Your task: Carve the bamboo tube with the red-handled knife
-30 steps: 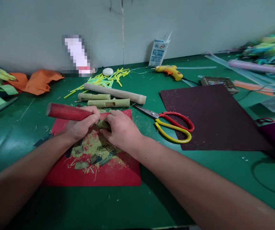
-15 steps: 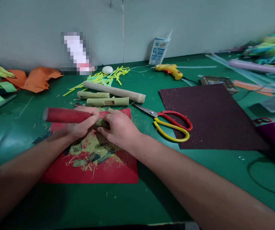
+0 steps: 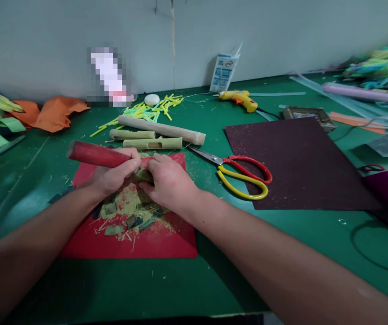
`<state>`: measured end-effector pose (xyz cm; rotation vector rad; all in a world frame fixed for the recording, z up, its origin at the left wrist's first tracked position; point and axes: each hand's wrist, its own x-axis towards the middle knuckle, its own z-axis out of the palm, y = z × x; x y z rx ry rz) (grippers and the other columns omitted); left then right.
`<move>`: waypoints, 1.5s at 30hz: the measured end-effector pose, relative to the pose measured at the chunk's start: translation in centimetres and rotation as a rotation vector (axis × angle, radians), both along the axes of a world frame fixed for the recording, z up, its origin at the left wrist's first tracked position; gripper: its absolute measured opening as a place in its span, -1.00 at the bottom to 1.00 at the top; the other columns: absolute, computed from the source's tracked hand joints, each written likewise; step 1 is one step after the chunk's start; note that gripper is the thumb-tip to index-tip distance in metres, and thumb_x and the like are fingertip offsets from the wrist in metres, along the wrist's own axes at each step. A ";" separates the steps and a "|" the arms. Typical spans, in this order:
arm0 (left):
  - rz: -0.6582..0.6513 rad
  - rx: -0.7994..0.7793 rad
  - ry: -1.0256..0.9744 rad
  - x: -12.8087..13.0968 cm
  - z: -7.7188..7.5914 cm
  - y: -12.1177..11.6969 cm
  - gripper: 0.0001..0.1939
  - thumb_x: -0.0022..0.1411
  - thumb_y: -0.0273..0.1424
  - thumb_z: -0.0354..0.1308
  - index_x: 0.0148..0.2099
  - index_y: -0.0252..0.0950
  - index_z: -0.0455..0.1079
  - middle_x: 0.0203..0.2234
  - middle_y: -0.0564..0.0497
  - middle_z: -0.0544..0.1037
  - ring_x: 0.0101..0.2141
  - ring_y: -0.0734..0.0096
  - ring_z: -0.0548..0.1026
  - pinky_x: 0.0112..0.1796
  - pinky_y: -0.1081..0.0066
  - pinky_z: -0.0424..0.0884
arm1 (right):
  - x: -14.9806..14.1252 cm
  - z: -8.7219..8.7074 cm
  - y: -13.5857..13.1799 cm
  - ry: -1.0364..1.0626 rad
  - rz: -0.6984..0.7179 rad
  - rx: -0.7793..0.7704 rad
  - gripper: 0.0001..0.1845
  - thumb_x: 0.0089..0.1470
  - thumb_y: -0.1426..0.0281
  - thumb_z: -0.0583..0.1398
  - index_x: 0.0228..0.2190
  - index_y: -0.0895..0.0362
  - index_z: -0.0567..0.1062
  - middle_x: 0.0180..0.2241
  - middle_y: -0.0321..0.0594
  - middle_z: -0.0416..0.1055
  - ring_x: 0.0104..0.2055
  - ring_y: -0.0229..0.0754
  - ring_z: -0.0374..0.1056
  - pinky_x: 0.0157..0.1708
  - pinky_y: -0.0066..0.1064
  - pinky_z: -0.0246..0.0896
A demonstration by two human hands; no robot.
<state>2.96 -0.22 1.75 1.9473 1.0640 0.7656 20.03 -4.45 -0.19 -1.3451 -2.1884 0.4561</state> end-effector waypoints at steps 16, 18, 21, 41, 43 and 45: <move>-0.152 0.134 0.055 -0.6 0.0 -0.1 -0.72 0.16 -0.32 0.00 -0.58 -0.23 0.15 -0.67 0.12 0.24 -0.56 0.48 0.21 -0.48 0.37 0.17 | 0.3 0.2 -0.1 0.030 0.058 -0.018 -0.84 0.12 0.40 0.27 -0.44 0.16 0.41 -0.38 -0.19 0.35 -0.28 -0.19 0.21 -0.28 -0.35 0.09; -0.127 0.118 0.025 -0.8 -0.2 -0.1 -0.71 0.15 -0.31 0.00 -0.59 -0.24 0.14 -0.66 0.12 0.24 -0.56 0.48 0.22 -0.48 0.38 0.16 | 0.3 0.1 -0.1 0.026 0.053 -0.011 -0.82 0.11 0.40 0.28 -0.46 0.15 0.38 -0.40 -0.22 0.31 -0.31 -0.20 0.19 -0.31 -0.36 0.07; -0.010 0.091 0.002 -0.5 -0.2 -0.1 -0.73 0.18 -0.32 -0.01 -0.55 -0.24 0.15 -0.64 0.13 0.23 -0.54 0.49 0.21 -0.46 0.38 0.16 | 0.2 -0.1 0.0 0.004 0.027 0.006 -0.82 0.08 0.39 0.29 -0.45 0.15 0.38 -0.41 -0.24 0.29 -0.33 -0.21 0.16 -0.33 -0.36 0.05; -0.118 0.091 0.073 -0.5 -0.1 -0.3 -0.78 0.10 -0.35 0.02 -0.56 -0.24 0.17 -0.64 0.10 0.29 -0.53 0.45 0.25 -0.47 0.36 0.17 | 0.4 -0.2 0.0 -0.013 0.074 0.071 -0.87 0.10 0.40 0.28 -0.40 0.16 0.42 -0.33 -0.14 0.39 -0.26 -0.15 0.23 -0.26 -0.32 0.13; -0.138 0.063 0.049 -0.6 -0.1 -0.5 -0.77 0.08 -0.36 0.02 -0.59 -0.23 0.14 -0.65 0.10 0.26 -0.54 0.45 0.24 -0.47 0.37 0.20 | 0.4 -0.1 0.0 -0.034 0.087 0.088 -0.87 0.12 0.38 0.26 -0.41 0.16 0.43 -0.34 -0.13 0.39 -0.27 -0.15 0.23 -0.27 -0.32 0.13; -0.049 0.063 0.011 -0.6 -0.1 -0.6 -0.75 0.12 -0.35 -0.01 -0.58 -0.23 0.12 -0.65 0.11 0.24 -0.53 0.45 0.23 -0.46 0.37 0.20 | 0.4 -0.1 0.0 -0.058 0.080 0.096 -0.87 0.13 0.36 0.25 -0.40 0.16 0.45 -0.34 -0.13 0.40 -0.27 -0.14 0.23 -0.27 -0.31 0.13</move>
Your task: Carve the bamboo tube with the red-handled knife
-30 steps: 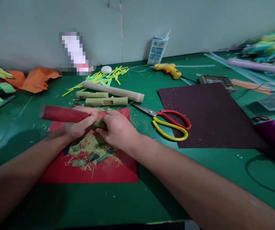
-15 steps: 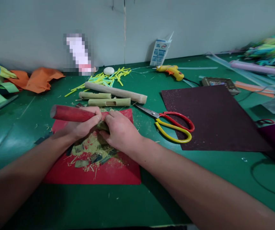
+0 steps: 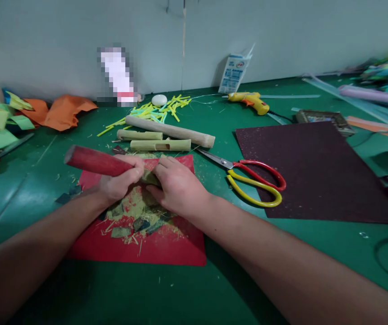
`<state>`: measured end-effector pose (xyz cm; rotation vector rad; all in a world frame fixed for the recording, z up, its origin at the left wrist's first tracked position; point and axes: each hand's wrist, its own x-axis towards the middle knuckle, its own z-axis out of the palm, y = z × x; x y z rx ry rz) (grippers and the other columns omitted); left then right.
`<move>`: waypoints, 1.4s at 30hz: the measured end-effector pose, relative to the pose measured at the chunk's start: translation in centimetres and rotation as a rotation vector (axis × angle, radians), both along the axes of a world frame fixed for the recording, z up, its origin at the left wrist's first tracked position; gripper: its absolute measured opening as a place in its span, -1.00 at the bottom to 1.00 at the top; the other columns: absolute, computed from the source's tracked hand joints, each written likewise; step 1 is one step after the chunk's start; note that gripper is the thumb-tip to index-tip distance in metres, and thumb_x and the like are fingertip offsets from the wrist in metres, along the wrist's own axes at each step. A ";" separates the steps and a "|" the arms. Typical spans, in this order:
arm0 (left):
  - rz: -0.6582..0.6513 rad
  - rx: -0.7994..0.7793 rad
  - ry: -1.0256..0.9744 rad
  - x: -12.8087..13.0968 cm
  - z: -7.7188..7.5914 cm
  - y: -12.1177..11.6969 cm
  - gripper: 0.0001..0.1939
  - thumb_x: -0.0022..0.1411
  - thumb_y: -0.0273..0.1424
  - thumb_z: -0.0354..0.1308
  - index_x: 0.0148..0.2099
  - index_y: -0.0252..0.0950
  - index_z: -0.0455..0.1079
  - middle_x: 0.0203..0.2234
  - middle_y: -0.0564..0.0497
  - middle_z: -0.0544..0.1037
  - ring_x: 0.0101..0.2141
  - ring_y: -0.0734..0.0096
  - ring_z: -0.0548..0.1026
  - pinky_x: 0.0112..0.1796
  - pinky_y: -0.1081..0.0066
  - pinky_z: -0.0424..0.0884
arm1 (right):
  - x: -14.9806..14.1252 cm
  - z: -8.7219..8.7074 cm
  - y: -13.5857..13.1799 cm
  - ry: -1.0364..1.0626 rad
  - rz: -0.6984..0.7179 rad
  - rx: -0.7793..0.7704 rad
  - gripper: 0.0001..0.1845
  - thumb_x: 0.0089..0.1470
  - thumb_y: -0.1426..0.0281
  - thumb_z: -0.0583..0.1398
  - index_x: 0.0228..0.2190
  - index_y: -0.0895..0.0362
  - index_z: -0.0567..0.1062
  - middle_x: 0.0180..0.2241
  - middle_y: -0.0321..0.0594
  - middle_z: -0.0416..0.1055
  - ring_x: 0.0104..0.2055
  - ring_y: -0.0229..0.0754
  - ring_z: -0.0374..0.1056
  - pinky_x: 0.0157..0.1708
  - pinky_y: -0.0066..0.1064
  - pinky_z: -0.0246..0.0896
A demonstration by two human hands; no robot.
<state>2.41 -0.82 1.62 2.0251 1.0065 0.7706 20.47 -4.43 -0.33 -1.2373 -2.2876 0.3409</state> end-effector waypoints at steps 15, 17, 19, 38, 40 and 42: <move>0.058 0.092 0.144 0.9 0.4 0.3 -0.76 0.21 -0.35 0.03 -0.51 -0.26 0.21 -0.55 0.08 0.37 -0.45 0.43 0.31 -0.40 0.37 0.22 | -0.2 -0.2 0.2 0.025 -0.037 -0.023 -0.87 0.08 0.36 0.28 -0.39 0.15 0.44 -0.30 -0.09 0.45 -0.23 -0.10 0.29 -0.21 -0.28 0.18; 0.058 0.010 0.100 0.9 0.5 0.4 -0.77 0.18 -0.36 0.02 -0.53 -0.25 0.20 -0.60 0.10 0.33 -0.49 0.44 0.28 -0.44 0.37 0.21 | -0.1 -0.2 0.2 0.020 -0.035 -0.048 -0.87 0.07 0.36 0.29 -0.37 0.16 0.46 -0.27 -0.08 0.46 -0.21 -0.09 0.30 -0.19 -0.27 0.18; 0.043 -0.035 0.059 0.9 0.5 0.6 -0.77 0.15 -0.37 0.02 -0.54 -0.24 0.19 -0.63 0.11 0.29 -0.52 0.45 0.26 -0.47 0.37 0.19 | -0.1 -0.1 0.2 0.009 -0.041 -0.052 -0.86 0.07 0.35 0.29 -0.36 0.16 0.46 -0.27 -0.08 0.46 -0.21 -0.08 0.29 -0.20 -0.28 0.18; 0.067 -0.011 0.056 0.9 0.4 0.5 -0.79 0.15 -0.36 0.02 -0.52 -0.24 0.21 -0.60 0.11 0.31 -0.50 0.45 0.26 -0.44 0.36 0.17 | 0.0 -0.4 0.3 -0.020 -0.033 0.069 -0.86 0.06 0.38 0.30 -0.37 0.19 0.47 -0.31 -0.08 0.43 -0.24 -0.09 0.24 -0.24 -0.27 0.14; 0.061 -0.002 0.078 1.0 0.5 0.5 -0.79 0.16 -0.35 0.02 -0.52 -0.24 0.21 -0.60 0.10 0.31 -0.50 0.44 0.26 -0.44 0.35 0.17 | 0.0 -0.4 0.3 -0.018 -0.035 0.065 -0.86 0.06 0.38 0.30 -0.38 0.19 0.47 -0.32 -0.09 0.42 -0.24 -0.09 0.24 -0.24 -0.28 0.13; 0.035 0.036 0.116 0.9 0.5 0.5 -0.77 0.19 -0.34 0.01 -0.52 -0.25 0.21 -0.58 0.09 0.33 -0.48 0.44 0.28 -0.42 0.34 0.18 | 0.0 -0.4 0.4 -0.005 -0.032 0.058 -0.86 0.07 0.37 0.30 -0.39 0.18 0.46 -0.33 -0.10 0.41 -0.25 -0.10 0.23 -0.25 -0.28 0.13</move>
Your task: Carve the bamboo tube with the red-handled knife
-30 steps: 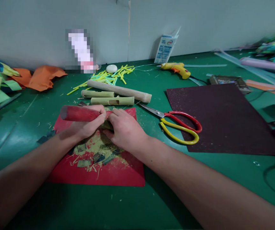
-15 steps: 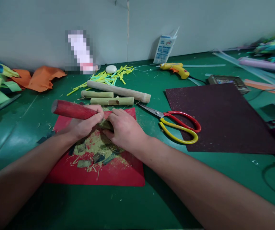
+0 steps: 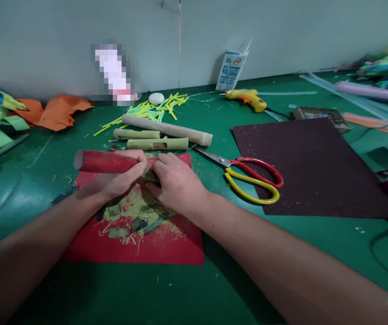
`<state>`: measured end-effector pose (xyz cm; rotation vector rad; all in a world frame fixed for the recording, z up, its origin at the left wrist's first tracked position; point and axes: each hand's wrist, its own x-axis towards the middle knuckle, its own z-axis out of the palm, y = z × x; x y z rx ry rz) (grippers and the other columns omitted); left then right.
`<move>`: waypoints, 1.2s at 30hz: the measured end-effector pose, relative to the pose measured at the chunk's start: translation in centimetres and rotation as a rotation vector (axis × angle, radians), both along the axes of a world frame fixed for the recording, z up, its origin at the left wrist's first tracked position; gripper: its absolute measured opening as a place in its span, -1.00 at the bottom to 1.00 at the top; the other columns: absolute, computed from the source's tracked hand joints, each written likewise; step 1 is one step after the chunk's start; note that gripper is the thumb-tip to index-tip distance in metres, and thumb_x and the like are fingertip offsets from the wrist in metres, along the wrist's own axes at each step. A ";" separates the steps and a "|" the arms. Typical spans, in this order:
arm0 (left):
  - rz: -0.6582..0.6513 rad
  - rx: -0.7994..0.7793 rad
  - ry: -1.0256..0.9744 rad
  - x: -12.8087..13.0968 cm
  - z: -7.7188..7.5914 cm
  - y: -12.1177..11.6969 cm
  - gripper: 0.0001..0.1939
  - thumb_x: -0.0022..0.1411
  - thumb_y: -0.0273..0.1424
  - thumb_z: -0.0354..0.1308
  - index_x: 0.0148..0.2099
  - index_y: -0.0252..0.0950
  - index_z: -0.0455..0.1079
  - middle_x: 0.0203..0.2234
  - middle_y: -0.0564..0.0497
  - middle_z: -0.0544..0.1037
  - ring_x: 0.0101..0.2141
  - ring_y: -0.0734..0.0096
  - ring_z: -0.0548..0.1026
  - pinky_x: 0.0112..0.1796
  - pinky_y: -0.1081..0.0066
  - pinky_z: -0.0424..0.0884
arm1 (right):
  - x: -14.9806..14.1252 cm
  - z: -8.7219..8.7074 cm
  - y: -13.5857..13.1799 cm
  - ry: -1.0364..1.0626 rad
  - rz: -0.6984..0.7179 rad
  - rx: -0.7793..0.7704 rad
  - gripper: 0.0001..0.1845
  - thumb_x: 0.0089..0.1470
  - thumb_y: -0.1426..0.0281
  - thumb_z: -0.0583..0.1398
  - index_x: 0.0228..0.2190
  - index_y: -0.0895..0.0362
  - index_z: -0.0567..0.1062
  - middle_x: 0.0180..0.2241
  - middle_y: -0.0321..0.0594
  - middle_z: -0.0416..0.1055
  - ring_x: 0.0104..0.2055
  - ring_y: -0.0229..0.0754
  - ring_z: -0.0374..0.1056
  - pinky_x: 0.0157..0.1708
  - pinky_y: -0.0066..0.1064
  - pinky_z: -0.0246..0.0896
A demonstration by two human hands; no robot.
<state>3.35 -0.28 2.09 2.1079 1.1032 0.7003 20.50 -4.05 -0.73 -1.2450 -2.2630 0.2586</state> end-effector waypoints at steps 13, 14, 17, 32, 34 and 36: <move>0.050 -0.030 -0.155 -0.6 -0.4 -0.1 -0.78 0.12 -0.38 -0.01 -0.56 -0.24 0.16 -0.64 0.13 0.25 -0.53 0.49 0.23 -0.45 0.40 0.20 | 0.3 0.2 0.4 0.091 -0.003 -0.080 -0.86 0.06 0.38 0.29 -0.44 0.17 0.44 -0.40 -0.18 0.34 -0.32 -0.18 0.17 -0.31 -0.33 0.05; 0.051 -0.018 -0.137 -0.5 -0.4 -0.1 -0.78 0.13 -0.38 0.00 -0.55 -0.25 0.18 -0.64 0.13 0.27 -0.53 0.49 0.24 -0.44 0.41 0.20 | 0.2 0.2 0.3 0.087 -0.004 -0.077 -0.86 0.06 0.39 0.29 -0.43 0.17 0.45 -0.39 -0.17 0.35 -0.31 -0.17 0.18 -0.30 -0.33 0.06; 0.044 0.002 -0.063 -0.2 -0.1 -0.1 -0.78 0.17 -0.37 0.00 -0.52 -0.25 0.21 -0.63 0.14 0.29 -0.51 0.48 0.26 -0.43 0.40 0.21 | 0.1 0.2 0.2 0.083 -0.003 -0.071 -0.87 0.05 0.40 0.29 -0.41 0.17 0.44 -0.36 -0.15 0.36 -0.28 -0.16 0.19 -0.27 -0.32 0.07; -0.050 0.075 0.099 -0.5 0.1 0.0 -0.74 0.16 -0.31 0.00 -0.55 -0.25 0.18 -0.61 0.10 0.33 -0.50 0.44 0.28 -0.43 0.35 0.17 | 0.3 0.2 0.3 0.185 0.009 -0.147 -0.80 0.05 0.42 0.28 -0.48 0.12 0.34 -0.40 -0.25 0.32 -0.31 -0.20 0.17 -0.28 -0.35 0.04; -0.084 0.046 0.063 -0.5 0.2 -0.1 -0.74 0.11 -0.32 0.00 -0.59 -0.24 0.14 -0.66 0.11 0.28 -0.53 0.46 0.25 -0.46 0.36 0.15 | 0.3 0.2 0.4 0.191 0.006 -0.145 -0.81 0.04 0.42 0.28 -0.48 0.12 0.34 -0.41 -0.25 0.32 -0.31 -0.21 0.17 -0.28 -0.35 0.04; 0.007 0.018 -0.015 -0.5 0.3 -0.1 -0.75 0.10 -0.33 -0.02 -0.59 -0.24 0.13 -0.66 0.12 0.25 -0.54 0.47 0.23 -0.47 0.38 0.15 | 0.3 0.2 0.5 0.183 -0.014 -0.142 -0.81 0.02 0.42 0.29 -0.48 0.13 0.35 -0.42 -0.25 0.31 -0.31 -0.20 0.17 -0.29 -0.35 0.04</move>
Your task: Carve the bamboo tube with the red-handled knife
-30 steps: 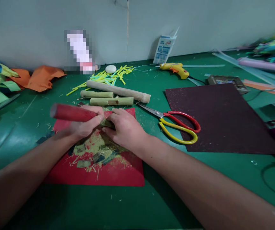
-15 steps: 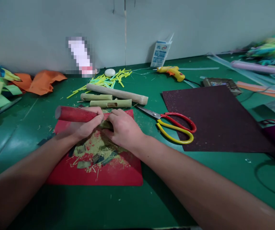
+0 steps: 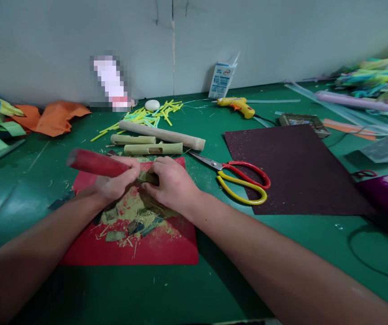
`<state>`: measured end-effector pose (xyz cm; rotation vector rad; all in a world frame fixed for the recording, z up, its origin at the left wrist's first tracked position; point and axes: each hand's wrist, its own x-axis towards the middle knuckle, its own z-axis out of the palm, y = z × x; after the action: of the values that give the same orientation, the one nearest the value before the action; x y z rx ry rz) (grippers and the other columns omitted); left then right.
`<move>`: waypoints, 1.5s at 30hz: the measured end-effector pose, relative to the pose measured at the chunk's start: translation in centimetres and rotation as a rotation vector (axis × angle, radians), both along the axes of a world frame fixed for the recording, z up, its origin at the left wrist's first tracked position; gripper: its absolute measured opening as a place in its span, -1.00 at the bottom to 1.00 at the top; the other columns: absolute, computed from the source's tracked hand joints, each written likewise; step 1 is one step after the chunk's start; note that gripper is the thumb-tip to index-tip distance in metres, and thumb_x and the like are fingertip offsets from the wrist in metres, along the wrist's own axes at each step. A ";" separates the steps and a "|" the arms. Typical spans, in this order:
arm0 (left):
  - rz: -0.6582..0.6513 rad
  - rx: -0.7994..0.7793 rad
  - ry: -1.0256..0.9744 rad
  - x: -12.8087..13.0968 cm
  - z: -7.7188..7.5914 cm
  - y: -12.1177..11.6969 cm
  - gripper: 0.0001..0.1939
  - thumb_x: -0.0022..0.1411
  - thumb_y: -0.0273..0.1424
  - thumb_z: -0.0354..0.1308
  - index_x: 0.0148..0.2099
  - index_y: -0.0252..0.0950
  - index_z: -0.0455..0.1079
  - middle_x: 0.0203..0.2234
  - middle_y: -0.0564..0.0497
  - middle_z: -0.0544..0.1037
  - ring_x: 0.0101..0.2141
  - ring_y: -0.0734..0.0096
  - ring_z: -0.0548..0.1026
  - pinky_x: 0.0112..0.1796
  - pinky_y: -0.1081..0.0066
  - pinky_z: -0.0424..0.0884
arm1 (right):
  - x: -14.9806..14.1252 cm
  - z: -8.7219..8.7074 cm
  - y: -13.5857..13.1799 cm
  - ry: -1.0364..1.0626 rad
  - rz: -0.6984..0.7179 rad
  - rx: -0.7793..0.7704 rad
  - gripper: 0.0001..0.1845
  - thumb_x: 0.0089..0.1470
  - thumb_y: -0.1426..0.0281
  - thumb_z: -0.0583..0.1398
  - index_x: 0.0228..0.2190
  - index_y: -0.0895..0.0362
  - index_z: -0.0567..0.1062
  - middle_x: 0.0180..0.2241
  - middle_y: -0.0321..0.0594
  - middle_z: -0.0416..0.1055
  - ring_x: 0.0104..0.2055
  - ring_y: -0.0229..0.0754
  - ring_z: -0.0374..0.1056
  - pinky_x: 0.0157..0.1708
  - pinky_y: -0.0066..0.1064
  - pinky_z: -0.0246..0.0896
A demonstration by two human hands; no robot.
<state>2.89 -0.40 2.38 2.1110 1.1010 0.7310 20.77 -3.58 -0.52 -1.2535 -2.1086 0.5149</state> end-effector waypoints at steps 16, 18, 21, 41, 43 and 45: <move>0.001 0.064 0.109 0.6 0.3 0.1 -0.74 0.24 -0.34 0.01 -0.50 -0.24 0.19 -0.56 0.07 0.36 -0.46 0.41 0.29 -0.35 0.32 0.20 | -0.3 -0.2 -0.1 -0.053 -0.006 0.090 -0.80 0.01 0.44 0.28 -0.49 0.11 0.31 -0.40 -0.22 0.29 -0.30 -0.17 0.14 -0.29 -0.33 0.04; -0.027 0.086 0.105 0.5 0.0 0.1 -0.72 0.27 -0.33 -0.02 -0.50 -0.23 0.15 -0.57 0.08 0.34 -0.47 0.41 0.28 -0.37 0.32 0.19 | -0.2 -0.2 -0.1 -0.041 0.000 0.088 -0.78 0.00 0.47 0.27 -0.50 0.10 0.30 -0.41 -0.24 0.28 -0.31 -0.18 0.13 -0.30 -0.34 0.03; -0.051 0.121 0.119 0.4 -0.6 0.3 -0.72 0.29 -0.33 -0.02 -0.49 -0.24 0.18 -0.56 0.08 0.35 -0.46 0.42 0.29 -0.38 0.33 0.16 | 0.0 -0.1 -0.1 -0.026 0.019 0.065 -0.77 0.01 0.49 0.26 -0.52 0.10 0.28 -0.42 -0.26 0.28 -0.32 -0.20 0.14 -0.31 -0.35 0.02; 0.041 -0.032 -0.026 0.7 -0.3 0.2 -0.78 0.19 -0.35 0.03 -0.50 -0.25 0.21 -0.59 0.13 0.31 -0.47 0.46 0.29 -0.41 0.40 0.21 | -0.3 0.0 -0.2 -0.049 0.002 0.056 -0.79 -0.01 0.44 0.31 -0.45 0.11 0.34 -0.36 -0.20 0.33 -0.26 -0.15 0.17 -0.26 -0.31 0.07; 0.051 -0.019 0.005 0.7 -0.4 0.3 -0.77 0.21 -0.36 0.02 -0.50 -0.25 0.21 -0.59 0.12 0.32 -0.46 0.44 0.31 -0.39 0.38 0.21 | -0.4 0.0 -0.2 -0.069 -0.001 0.059 -0.80 0.00 0.43 0.31 -0.46 0.11 0.34 -0.36 -0.18 0.34 -0.25 -0.14 0.18 -0.26 -0.31 0.08; 0.062 -0.014 0.022 0.6 -0.5 0.4 -0.77 0.21 -0.36 0.03 -0.50 -0.25 0.22 -0.60 0.12 0.31 -0.46 0.43 0.31 -0.39 0.37 0.19 | -0.4 0.0 -0.2 -0.081 -0.006 0.060 -0.80 -0.01 0.42 0.30 -0.47 0.11 0.35 -0.36 -0.18 0.34 -0.26 -0.13 0.18 -0.26 -0.30 0.08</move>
<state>3.53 0.03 1.86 2.0860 1.1847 0.7282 20.36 -3.80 -0.49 -1.2651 -2.1705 0.4014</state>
